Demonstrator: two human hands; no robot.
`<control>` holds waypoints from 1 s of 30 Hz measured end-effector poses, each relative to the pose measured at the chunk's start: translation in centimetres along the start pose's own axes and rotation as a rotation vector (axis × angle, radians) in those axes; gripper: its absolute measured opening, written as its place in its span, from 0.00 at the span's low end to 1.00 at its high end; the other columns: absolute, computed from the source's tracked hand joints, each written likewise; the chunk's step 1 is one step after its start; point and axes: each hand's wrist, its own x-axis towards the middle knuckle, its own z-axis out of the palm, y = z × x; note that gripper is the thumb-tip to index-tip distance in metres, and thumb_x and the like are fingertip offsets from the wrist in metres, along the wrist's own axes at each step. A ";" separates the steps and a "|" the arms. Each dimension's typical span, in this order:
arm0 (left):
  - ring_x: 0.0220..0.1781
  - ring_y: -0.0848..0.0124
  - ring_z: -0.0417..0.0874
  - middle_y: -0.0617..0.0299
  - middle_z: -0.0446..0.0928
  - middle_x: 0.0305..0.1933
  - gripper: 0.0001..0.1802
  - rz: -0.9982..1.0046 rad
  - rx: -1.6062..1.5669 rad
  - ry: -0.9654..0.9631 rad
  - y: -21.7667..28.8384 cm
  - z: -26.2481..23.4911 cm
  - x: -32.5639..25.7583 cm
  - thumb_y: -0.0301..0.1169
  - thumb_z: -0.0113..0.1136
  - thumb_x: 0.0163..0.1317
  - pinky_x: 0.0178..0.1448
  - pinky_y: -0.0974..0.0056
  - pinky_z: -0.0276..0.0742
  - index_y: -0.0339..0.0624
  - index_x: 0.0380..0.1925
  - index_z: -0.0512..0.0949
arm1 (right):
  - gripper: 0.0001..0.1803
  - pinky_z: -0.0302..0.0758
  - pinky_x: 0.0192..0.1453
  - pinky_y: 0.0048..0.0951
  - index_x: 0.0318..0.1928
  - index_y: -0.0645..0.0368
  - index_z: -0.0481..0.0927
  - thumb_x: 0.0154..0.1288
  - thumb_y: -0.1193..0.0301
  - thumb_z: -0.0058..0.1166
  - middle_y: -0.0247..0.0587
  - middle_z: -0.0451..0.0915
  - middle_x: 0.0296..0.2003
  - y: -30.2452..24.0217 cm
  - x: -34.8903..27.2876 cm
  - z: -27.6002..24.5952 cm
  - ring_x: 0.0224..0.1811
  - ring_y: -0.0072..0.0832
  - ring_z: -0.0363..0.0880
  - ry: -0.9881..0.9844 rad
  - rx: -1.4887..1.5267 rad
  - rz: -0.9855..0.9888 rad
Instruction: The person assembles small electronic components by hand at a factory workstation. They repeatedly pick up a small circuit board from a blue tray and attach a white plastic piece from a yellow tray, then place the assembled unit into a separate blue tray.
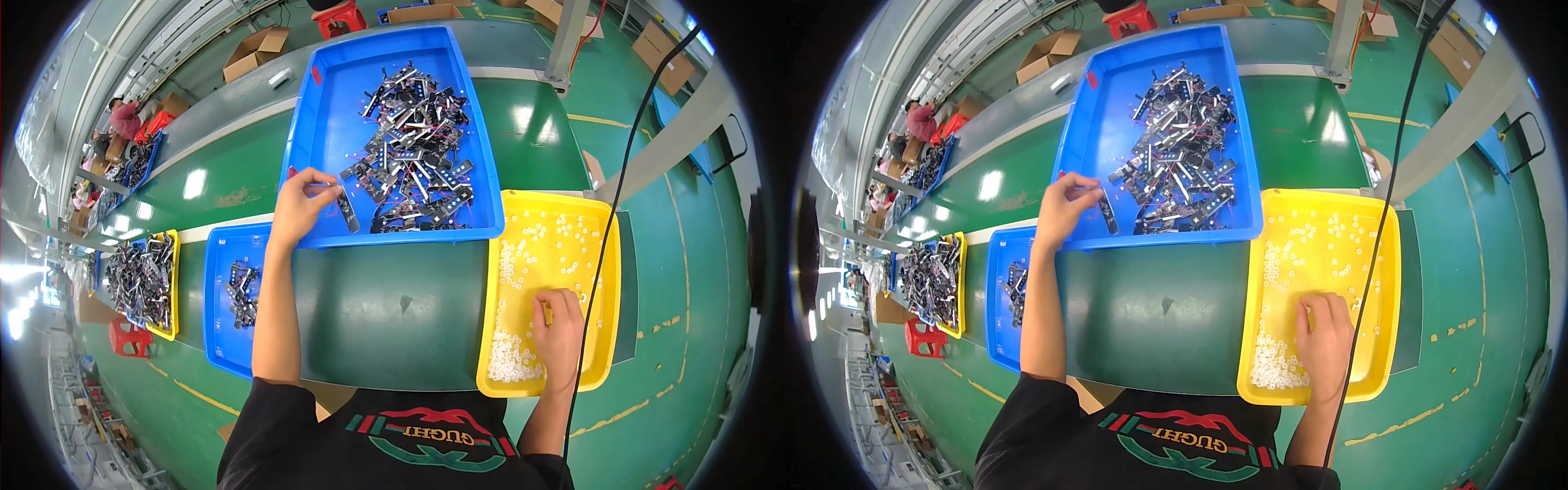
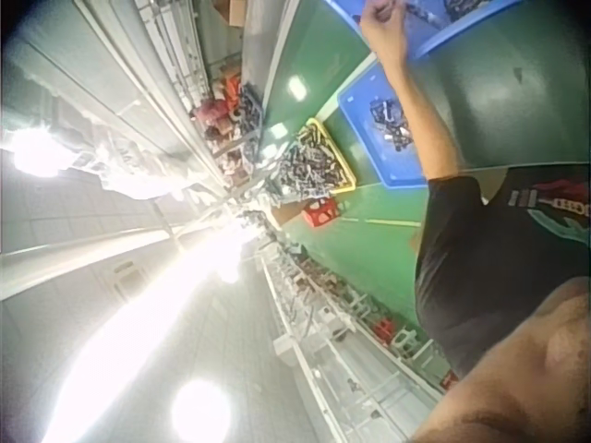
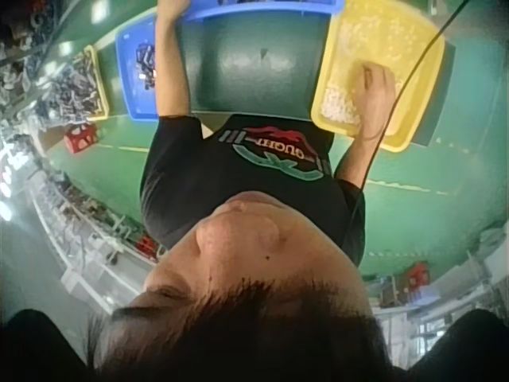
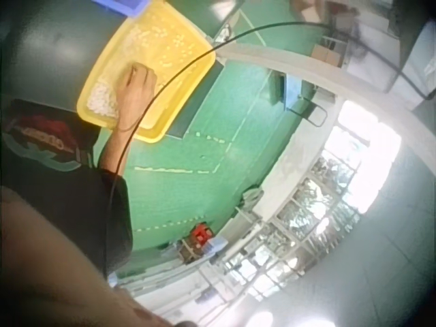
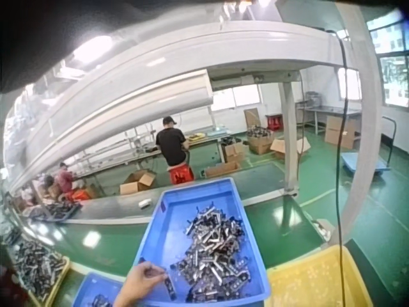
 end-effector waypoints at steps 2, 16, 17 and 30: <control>0.38 0.69 0.82 0.54 0.80 0.43 0.07 -0.075 -0.234 0.061 2.0 -0.4 -1.0 0.22 0.62 0.58 0.40 0.69 0.79 0.34 0.36 0.76 | 0.10 0.74 0.36 0.37 0.32 0.62 0.75 0.49 0.84 0.60 0.44 0.76 0.30 -0.1 0.0 0.0 0.33 0.42 0.76 0.003 0.007 -0.007; 0.46 0.63 0.82 0.50 0.79 0.45 0.20 -0.208 -1.348 -0.005 9.8 8.3 -10.2 0.16 0.57 0.59 0.55 0.67 0.80 0.30 0.53 0.71 | 0.10 0.74 0.30 0.21 0.38 0.64 0.83 0.54 0.84 0.62 0.40 0.80 0.33 -8.5 2.9 0.7 0.29 0.23 0.78 -0.142 0.921 -0.094; 0.46 0.63 0.82 0.50 0.79 0.44 0.20 -0.214 -1.375 -0.029 10.2 8.8 -10.8 0.16 0.57 0.59 0.55 0.67 0.80 0.31 0.53 0.72 | 0.10 0.74 0.31 0.21 0.39 0.64 0.83 0.54 0.84 0.62 0.39 0.80 0.34 -8.7 3.0 0.9 0.29 0.23 0.78 -0.141 0.977 -0.077; 0.41 0.64 0.83 0.54 0.74 0.41 0.21 0.211 -0.772 0.203 11.7 11.8 -14.1 0.15 0.67 0.51 0.45 0.67 0.80 0.35 0.43 0.70 | 0.11 0.74 0.34 0.21 0.41 0.65 0.80 0.56 0.85 0.59 0.42 0.79 0.36 -9.6 2.1 2.1 0.31 0.22 0.79 0.010 1.142 0.100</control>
